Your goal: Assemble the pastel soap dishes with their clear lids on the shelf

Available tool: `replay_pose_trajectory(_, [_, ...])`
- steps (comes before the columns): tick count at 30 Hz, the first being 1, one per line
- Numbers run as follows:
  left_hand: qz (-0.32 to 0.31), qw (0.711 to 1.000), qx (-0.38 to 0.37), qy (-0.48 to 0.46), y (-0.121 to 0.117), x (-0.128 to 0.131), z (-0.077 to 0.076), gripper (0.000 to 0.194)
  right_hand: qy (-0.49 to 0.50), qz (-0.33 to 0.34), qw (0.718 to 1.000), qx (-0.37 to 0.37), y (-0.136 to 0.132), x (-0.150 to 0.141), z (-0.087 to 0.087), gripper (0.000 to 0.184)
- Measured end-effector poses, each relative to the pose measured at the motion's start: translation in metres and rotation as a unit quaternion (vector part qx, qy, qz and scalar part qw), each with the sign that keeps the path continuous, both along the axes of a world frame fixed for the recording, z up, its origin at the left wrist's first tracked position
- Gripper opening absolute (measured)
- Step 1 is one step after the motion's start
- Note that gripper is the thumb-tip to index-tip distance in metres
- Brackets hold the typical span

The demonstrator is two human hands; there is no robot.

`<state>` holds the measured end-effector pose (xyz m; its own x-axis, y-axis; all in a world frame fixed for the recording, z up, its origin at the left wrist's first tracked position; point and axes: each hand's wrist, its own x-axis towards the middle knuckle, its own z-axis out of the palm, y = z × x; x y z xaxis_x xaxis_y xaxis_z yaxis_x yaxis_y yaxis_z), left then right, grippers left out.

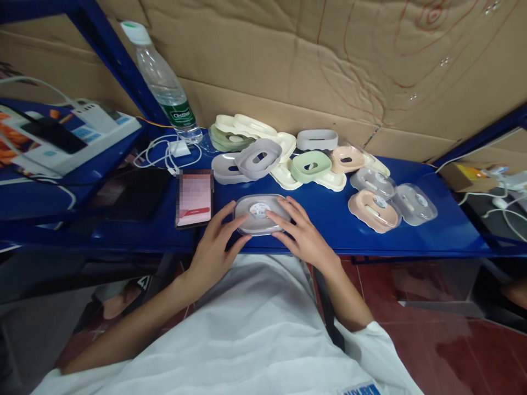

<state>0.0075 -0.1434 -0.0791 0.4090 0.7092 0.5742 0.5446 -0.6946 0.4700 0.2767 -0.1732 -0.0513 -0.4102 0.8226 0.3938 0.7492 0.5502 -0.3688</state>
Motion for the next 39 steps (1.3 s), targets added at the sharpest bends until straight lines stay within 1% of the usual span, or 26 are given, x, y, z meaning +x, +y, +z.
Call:
replay_pose_trajectory(3, [-0.002,1.000,-0.013,0.008,0.000,0.000,-0.001,0.041,0.030,-0.005,0.999,-0.035,-0.001,0.000,0.002,0.064])
replay_pose_trajectory(5, [-0.002,1.000,-0.010,0.008,0.001,0.001,-0.002,0.041,0.040,-0.013,0.997,-0.059,-0.002,0.001,0.003,0.063])
replay_pose_trajectory(8, [0.000,1.000,-0.011,0.011,0.000,0.002,-0.003,0.040,0.039,-0.023,0.997,-0.069,-0.003,0.001,0.002,0.065])
replay_pose_trajectory(13, [0.008,0.999,-0.038,0.030,0.000,0.004,-0.001,0.038,0.025,-0.021,0.998,-0.049,-0.001,0.005,0.002,0.068])
replay_pose_trajectory(16, [0.008,0.998,-0.048,0.031,-0.001,0.005,0.001,0.038,0.043,-0.018,0.998,-0.051,0.002,0.008,0.003,0.069])
replay_pose_trajectory(20, [-0.008,0.997,-0.074,0.029,0.000,0.004,0.003,0.037,0.063,-0.015,0.996,-0.064,0.002,0.010,0.001,0.068])
replay_pose_trajectory(25, [-0.025,0.996,-0.084,0.021,0.001,0.002,0.003,0.038,0.041,-0.016,0.998,-0.055,-0.003,0.008,-0.006,0.076])
replay_pose_trajectory(27, [-0.027,0.996,-0.086,0.024,-0.002,0.001,0.003,0.039,0.040,-0.016,0.998,-0.044,-0.004,0.007,-0.007,0.076])
replay_pose_trajectory(29, [-0.036,0.995,-0.089,0.026,-0.006,0.001,0.005,0.043,0.039,-0.011,0.999,-0.022,-0.006,0.009,-0.007,0.073])
replay_pose_trajectory(31, [-0.057,0.994,-0.089,0.022,-0.012,0.000,0.006,0.054,0.039,-0.014,0.999,0.013,-0.012,0.015,-0.006,0.072])
replay_pose_trajectory(33, [-0.073,0.994,-0.081,0.012,-0.016,-0.001,0.007,0.065,0.044,-0.049,0.996,0.068,-0.021,0.028,-0.003,0.074])
replay_pose_trajectory(35, [-0.069,0.995,-0.071,0.010,-0.017,-0.002,0.008,0.066,0.041,-0.123,0.982,0.138,-0.035,0.051,0.002,0.075])
replay_pose_trajectory(37, [-0.051,0.996,-0.064,0.024,-0.014,-0.004,0.011,0.062,0.023,-0.222,0.953,0.205,-0.053,0.085,0.008,0.073])
replay_pose_trajectory(39, [-0.027,0.997,-0.052,0.054,-0.005,-0.007,0.015,0.057,-0.006,-0.333,0.908,0.256,-0.075,0.129,0.013,0.072])
